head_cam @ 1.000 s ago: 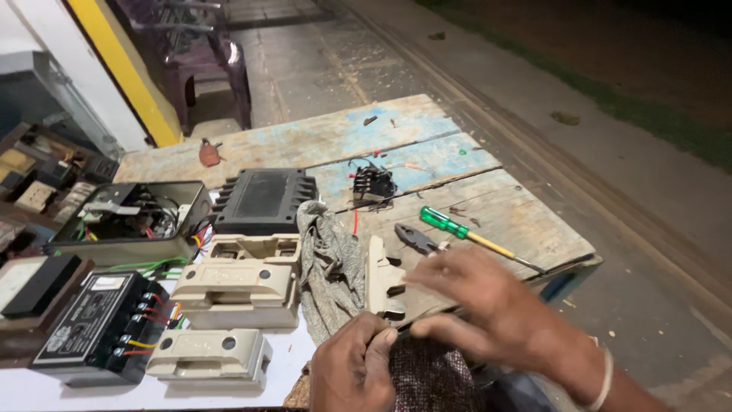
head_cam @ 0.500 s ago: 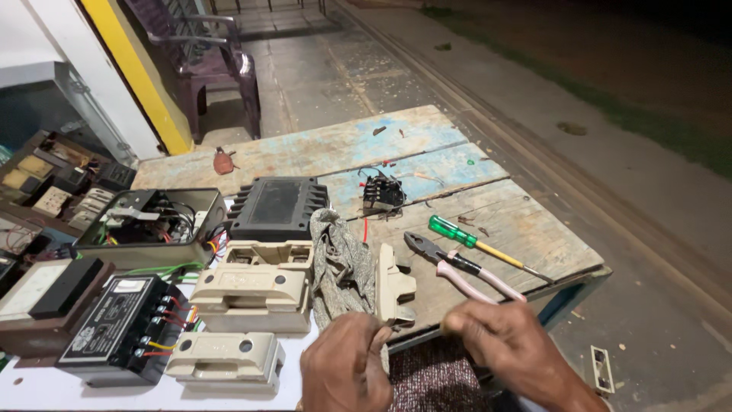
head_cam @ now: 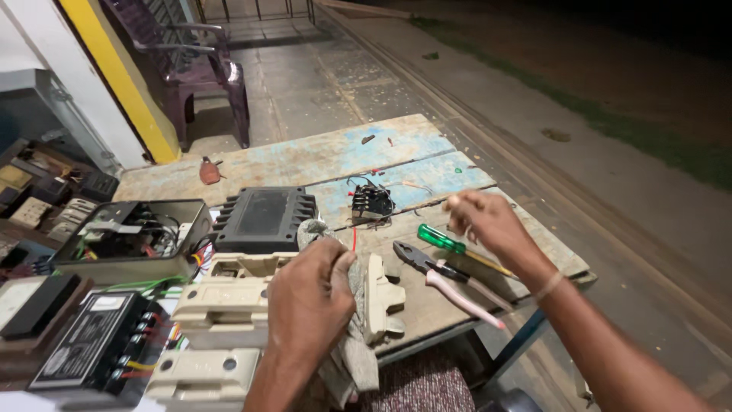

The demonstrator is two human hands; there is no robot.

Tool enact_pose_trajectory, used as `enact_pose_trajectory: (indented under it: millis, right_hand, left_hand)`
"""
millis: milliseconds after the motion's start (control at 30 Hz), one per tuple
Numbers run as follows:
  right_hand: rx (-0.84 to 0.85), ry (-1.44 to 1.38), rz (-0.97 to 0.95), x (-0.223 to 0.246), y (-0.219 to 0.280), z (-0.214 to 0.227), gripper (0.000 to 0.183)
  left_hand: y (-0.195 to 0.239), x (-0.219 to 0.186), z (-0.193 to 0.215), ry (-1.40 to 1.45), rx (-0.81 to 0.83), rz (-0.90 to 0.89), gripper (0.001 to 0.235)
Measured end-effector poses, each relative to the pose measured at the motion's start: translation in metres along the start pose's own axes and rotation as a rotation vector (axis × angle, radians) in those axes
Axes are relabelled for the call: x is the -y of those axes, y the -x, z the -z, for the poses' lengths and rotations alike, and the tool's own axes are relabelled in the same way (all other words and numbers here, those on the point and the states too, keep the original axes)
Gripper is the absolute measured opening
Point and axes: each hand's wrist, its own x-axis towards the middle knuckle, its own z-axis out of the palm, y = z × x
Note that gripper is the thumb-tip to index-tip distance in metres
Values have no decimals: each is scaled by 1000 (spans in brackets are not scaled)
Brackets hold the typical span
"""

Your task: The person uses a screwdriver to loosen screws on a ceramic fuse holder, removes metal contacts, then uses pliers to strip insulation from a wire and twists the copper strands by hand.

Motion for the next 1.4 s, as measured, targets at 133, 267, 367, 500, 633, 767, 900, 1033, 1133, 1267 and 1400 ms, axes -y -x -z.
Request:
enact_pose_trajectory:
  millis: [133, 267, 367, 500, 633, 767, 900, 1033, 1133, 1267, 1400]
  right_hand:
    - [-176, 250, 199, -28, -68, -7, 28]
    - [-120, 485, 161, -46, -116, -18, 26]
    - [-2, 531, 169, -43, -142, -30, 30]
    - [78, 664, 264, -33, -170, -50, 34]
    - [83, 838, 249, -23, -185, -69, 42]
    - [88, 842, -7, -18, -184, -81, 46]
    - [94, 816, 91, -20, -186, -85, 30]
    - [78, 778, 209, -26, -185, -86, 19]
    - [80, 770, 297, -27, -184, -89, 15]
    - [144, 771, 195, -25, -185, -89, 17]
    - [154, 639, 189, -29, -185, -80, 19]
  left_hand:
    - [-4, 5, -16, 105, -134, 60, 6]
    - [7, 24, -42, 152, -154, 107, 6]
    - [14, 44, -65, 151, -157, 50, 7]
    - [25, 81, -97, 145, -134, -6, 10]
    - [33, 131, -127, 109, -9, -113, 13]
    - [49, 158, -147, 225, -34, -225, 12]
    - [59, 168, -160, 206, 34, -162, 15]
    - [52, 188, -172, 181, 442, -13, 19]
    - [59, 194, -178, 178, 423, -51, 23]
    - [61, 198, -183, 159, 389, -61, 24]
    - [67, 187, -181, 193, 30, -191, 20]
